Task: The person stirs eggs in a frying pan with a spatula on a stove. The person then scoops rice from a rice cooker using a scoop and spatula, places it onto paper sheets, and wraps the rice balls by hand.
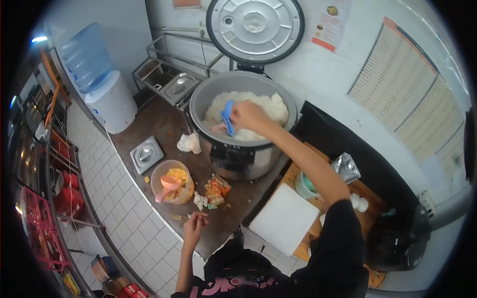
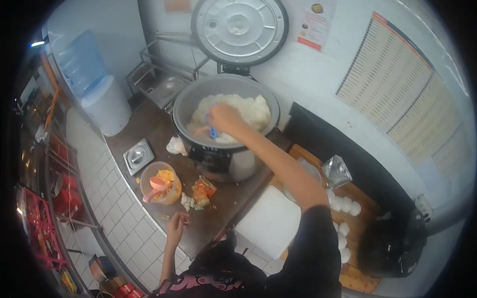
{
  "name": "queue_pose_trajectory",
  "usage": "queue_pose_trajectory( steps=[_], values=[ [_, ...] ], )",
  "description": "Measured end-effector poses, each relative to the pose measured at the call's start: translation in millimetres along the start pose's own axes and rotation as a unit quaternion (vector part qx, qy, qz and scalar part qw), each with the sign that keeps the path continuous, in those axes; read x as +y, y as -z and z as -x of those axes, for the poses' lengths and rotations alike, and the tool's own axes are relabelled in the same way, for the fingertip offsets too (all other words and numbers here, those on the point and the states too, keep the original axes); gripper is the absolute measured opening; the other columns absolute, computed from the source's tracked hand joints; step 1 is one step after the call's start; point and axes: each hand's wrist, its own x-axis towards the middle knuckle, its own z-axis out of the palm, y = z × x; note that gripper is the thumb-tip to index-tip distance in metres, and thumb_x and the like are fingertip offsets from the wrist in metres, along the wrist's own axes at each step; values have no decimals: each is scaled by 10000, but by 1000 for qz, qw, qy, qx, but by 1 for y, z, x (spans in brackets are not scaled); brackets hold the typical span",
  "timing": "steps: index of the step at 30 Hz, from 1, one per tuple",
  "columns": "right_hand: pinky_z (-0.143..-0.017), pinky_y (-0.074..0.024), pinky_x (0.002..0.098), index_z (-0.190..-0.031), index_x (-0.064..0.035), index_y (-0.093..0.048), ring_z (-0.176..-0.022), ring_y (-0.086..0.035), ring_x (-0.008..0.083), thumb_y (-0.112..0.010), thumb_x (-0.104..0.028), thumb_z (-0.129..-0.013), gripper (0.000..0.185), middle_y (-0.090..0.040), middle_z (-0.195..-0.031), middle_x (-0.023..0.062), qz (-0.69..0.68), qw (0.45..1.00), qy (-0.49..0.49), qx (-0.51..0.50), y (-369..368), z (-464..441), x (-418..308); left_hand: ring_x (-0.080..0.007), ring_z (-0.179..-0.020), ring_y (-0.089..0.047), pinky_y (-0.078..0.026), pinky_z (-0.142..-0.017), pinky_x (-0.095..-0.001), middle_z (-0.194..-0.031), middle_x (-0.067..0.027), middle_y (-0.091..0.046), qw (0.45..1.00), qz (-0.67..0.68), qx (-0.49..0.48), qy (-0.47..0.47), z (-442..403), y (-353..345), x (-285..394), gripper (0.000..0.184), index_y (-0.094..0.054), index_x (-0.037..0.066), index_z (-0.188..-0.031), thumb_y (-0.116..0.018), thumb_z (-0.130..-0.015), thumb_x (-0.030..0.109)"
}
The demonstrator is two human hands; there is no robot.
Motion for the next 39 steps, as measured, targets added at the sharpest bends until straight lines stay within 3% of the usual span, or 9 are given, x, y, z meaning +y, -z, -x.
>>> queue_pose_trajectory(
  steps=[6,9,11,13,18,22,25,34,39],
  values=[
    [-635,-486,387,-822,-68,-647,-726,-617,306,-644,-374,-698,331,-628,-765,172,54,956,82,-275,-80,-67,39,-120,-652,-548,-424,-612,-239,-692,-57,-544,979,-100,60,-166,-137,23,127,133,-541,-7,-914,-426,-890,54],
    [-625,-490,368,-825,-71,-650,-681,-623,280,-659,-403,-681,362,-635,-734,150,-62,969,-7,-239,-103,-77,65,-181,-646,-563,-439,-621,-280,-742,-86,-565,951,-148,46,-268,-205,19,195,87,-535,-6,-894,-470,-842,17],
    [-614,-492,349,-823,-55,-648,-651,-623,262,-659,-413,-680,385,-632,-707,144,-102,950,-14,-295,-88,-82,63,-227,-672,-589,-464,-649,-338,-804,-100,-591,886,-290,-16,-362,-258,5,214,117,-563,4,-901,-526,-793,28],
    [-602,-493,331,-821,-40,-645,-621,-622,244,-659,-422,-679,408,-629,-681,139,-147,926,-27,-345,-81,-84,61,-244,-711,-615,-471,-643,-383,-842,-99,-620,672,-586,-149,-426,-317,-12,193,144,-584,15,-849,-598,-729,93],
    [-499,-488,306,-753,36,-623,-547,-601,230,-619,-395,-725,432,-589,-584,138,-109,941,-15,-321,-78,-88,84,-255,-712,-637,-491,-607,-335,-765,-96,-641,684,-626,-338,-160,-367,-59,190,140,-654,66,-769,-618,-687,173],
    [-458,-493,325,-926,150,-519,-565,-607,244,-546,-335,-789,504,-599,-741,155,-286,858,-267,-331,-35,-100,118,-221,-740,-645,-498,-610,-329,-825,-77,-654,667,-609,-429,18,-386,-76,167,150,-663,74,-800,-616,-707,183],
    [-528,-505,356,-986,119,-480,-653,-628,255,-533,-283,-812,441,-599,-828,179,-140,874,-250,-393,-10,-118,131,-199,-747,-641,-497,-615,-317,-842,-69,-645,558,-702,-430,-104,-392,-80,157,153,-663,58,-810,-608,-730,177],
    [-573,-475,394,-862,-8,-559,-725,-611,266,-612,-225,-755,248,-583,-762,131,239,956,142,-89,1,-104,129,-320,-674,-614,-490,-582,-391,-700,-186,-592,804,-515,-205,-217,-355,-6,202,197,-561,-63,-790,-612,-721,115],
    [-596,-474,396,-828,-17,-554,-692,-596,293,-584,-218,-779,208,-566,-762,146,199,972,47,-112,23,-100,129,-346,-640,-572,-451,-582,-405,-637,-168,-564,843,-483,-139,-193,-340,2,198,222,-498,-19,-780,-605,-760,175]
  ],
)
